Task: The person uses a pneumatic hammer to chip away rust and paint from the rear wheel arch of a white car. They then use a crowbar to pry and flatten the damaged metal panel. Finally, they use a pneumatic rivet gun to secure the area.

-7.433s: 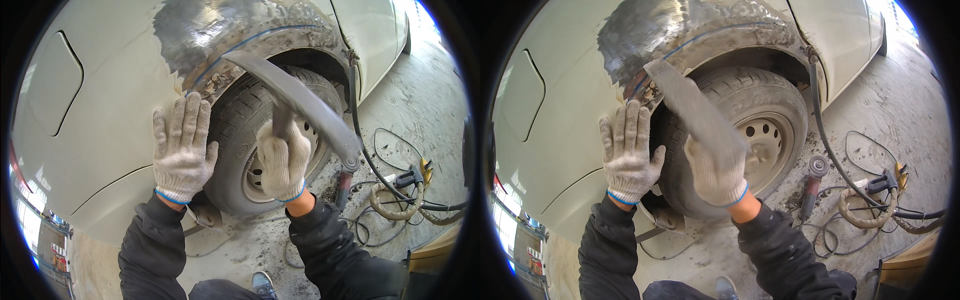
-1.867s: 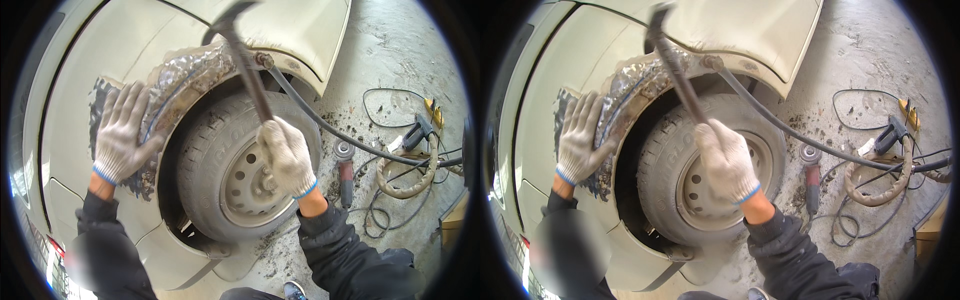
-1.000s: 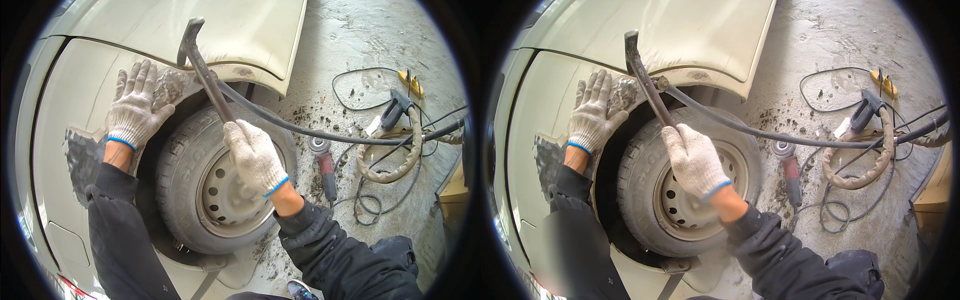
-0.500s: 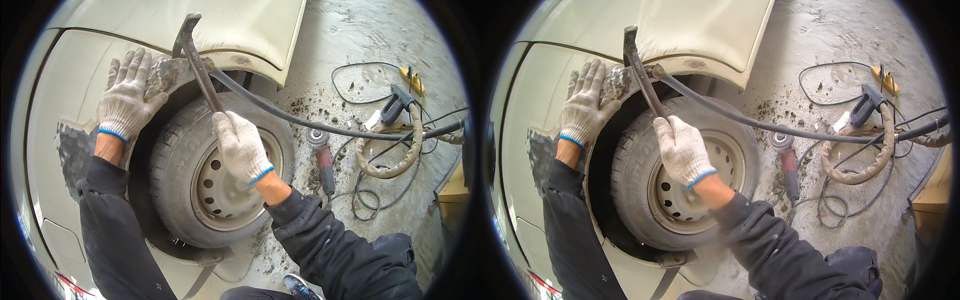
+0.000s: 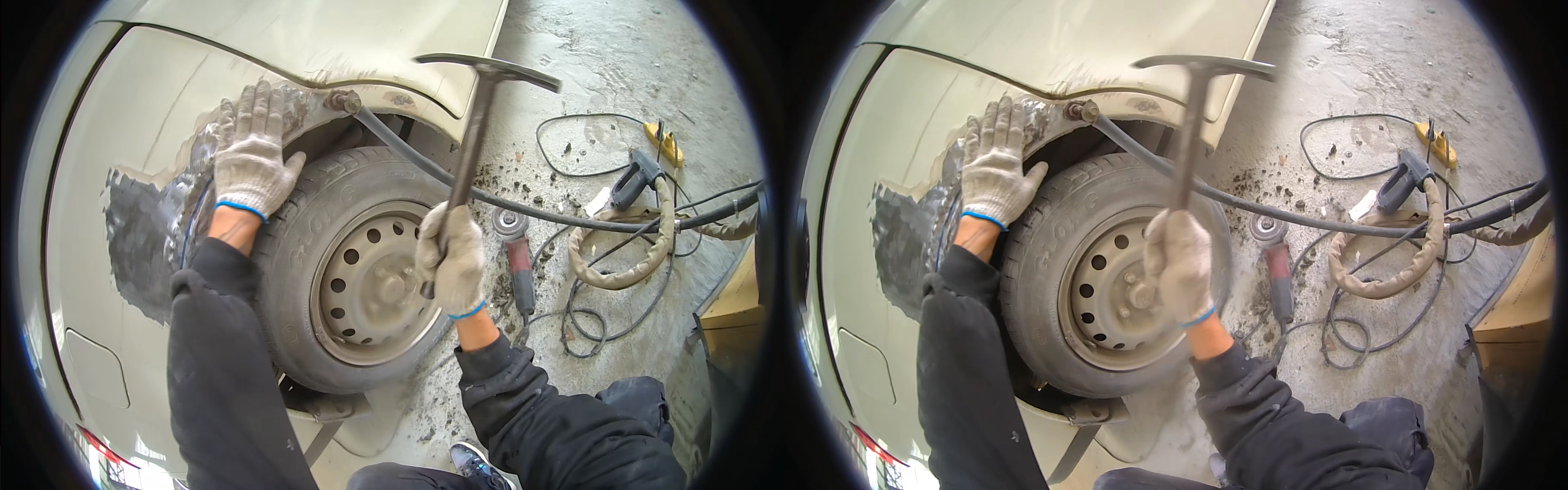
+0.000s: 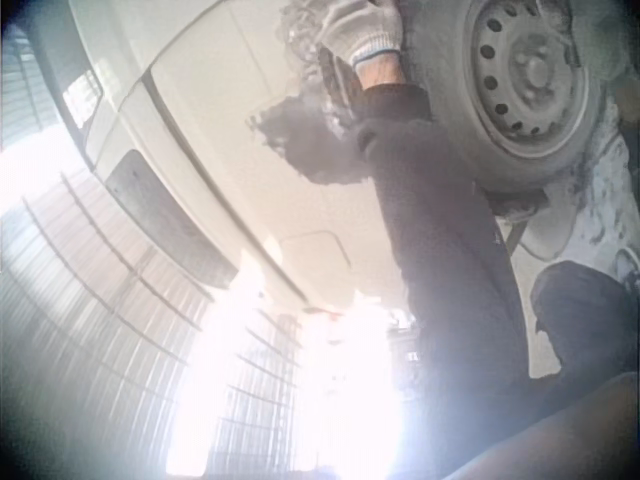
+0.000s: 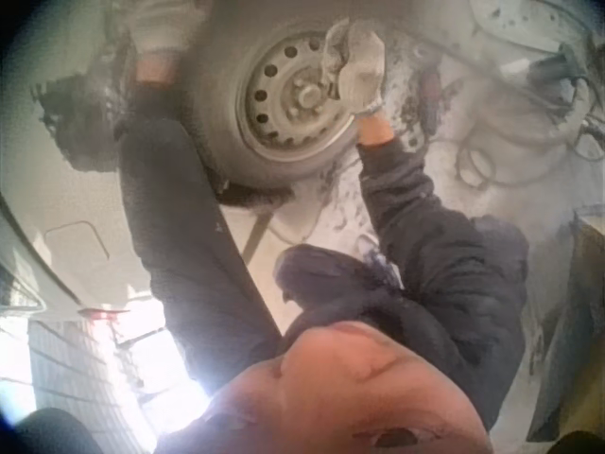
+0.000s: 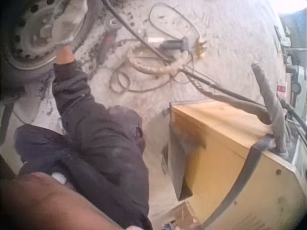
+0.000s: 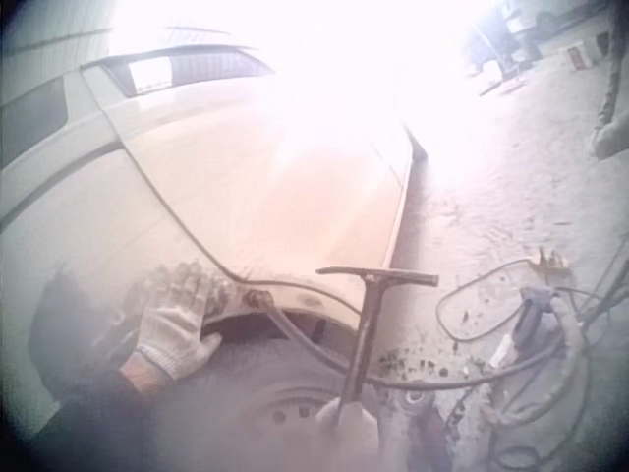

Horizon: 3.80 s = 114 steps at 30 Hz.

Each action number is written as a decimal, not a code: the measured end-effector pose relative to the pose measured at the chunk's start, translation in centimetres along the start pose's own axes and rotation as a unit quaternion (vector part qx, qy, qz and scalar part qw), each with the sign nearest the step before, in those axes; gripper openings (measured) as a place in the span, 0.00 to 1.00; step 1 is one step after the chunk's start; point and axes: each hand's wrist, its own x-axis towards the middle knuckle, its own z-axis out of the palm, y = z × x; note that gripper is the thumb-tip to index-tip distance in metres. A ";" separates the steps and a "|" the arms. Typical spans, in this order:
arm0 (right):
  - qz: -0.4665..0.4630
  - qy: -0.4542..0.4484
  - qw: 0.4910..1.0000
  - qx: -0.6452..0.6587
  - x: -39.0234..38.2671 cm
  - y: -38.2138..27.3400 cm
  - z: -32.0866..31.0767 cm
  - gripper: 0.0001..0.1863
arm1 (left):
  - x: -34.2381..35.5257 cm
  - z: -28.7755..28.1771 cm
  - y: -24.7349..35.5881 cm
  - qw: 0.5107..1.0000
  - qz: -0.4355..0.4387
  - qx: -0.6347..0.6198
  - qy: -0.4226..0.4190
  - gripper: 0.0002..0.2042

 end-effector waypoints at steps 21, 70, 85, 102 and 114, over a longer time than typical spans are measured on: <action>-0.114 0.101 0.939 -0.308 -0.8 0.4 1.3 0.07 | -13.0 -2.1 -8.2 0.988 0.148 -0.050 0.002 0.48; -0.115 -0.083 0.907 -0.396 5.3 4.7 6.4 0.24 | -4.9 -0.4 -3.9 0.992 0.116 -0.045 0.029 0.45; -0.062 -0.070 0.972 -0.213 6.2 5.5 5.0 0.20 | -12.8 -2.8 -7.6 0.990 0.121 -0.064 0.018 0.44; -0.112 -0.048 0.942 -0.312 5.7 6.5 8.0 0.27 | -13.1 -2.4 -7.9 0.992 0.109 -0.063 0.023 0.44; -0.127 -0.054 0.919 -0.370 6.3 5.1 7.9 0.26 | -13.0 -2.7 -7.6 0.990 0.108 -0.077 0.046 0.41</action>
